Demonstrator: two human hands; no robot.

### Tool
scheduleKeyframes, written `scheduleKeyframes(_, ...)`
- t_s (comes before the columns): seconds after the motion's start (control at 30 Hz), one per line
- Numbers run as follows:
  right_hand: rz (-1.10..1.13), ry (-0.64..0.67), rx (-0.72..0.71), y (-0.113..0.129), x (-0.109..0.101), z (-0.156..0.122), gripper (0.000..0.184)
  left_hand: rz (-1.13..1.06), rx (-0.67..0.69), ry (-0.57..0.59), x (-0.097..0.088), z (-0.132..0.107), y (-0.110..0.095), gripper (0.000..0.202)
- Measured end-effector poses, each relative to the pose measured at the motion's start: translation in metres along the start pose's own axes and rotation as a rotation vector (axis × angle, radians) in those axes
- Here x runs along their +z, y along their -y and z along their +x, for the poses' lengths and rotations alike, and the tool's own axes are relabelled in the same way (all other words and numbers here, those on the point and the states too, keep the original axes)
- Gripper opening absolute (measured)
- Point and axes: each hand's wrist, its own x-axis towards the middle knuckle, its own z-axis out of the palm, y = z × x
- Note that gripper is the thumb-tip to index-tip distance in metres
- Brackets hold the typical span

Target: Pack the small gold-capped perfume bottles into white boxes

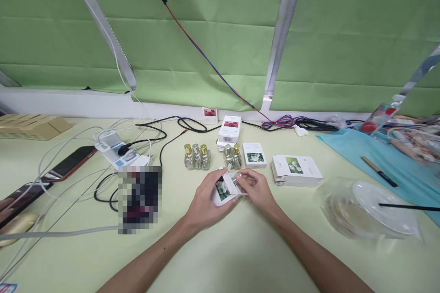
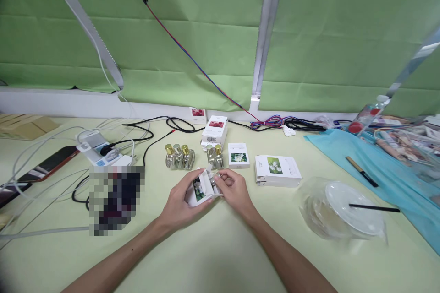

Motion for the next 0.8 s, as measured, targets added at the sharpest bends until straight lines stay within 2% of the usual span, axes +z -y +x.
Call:
scheduleKeyframes(0.17,0.01,-0.009,0.041,0.0026,0.0006,-0.0007,0.037,0.006,-0.019,0.003,0.0001,-0.0007,-0.0005,0.068)
scheduleKeyframes(0.6,0.035,0.086,-0.016,-0.0019,-0.0011,-0.001,0.033,0.009,-0.01,-0.007,0.0004,-0.0002,0.0004,0.066)
scheduleKeyframes(0.8,-0.028,0.116,-0.069,-0.0019,-0.001,-0.0004,0.031,0.006,-0.023,-0.002,0.0004,-0.001,0.0006,0.066)
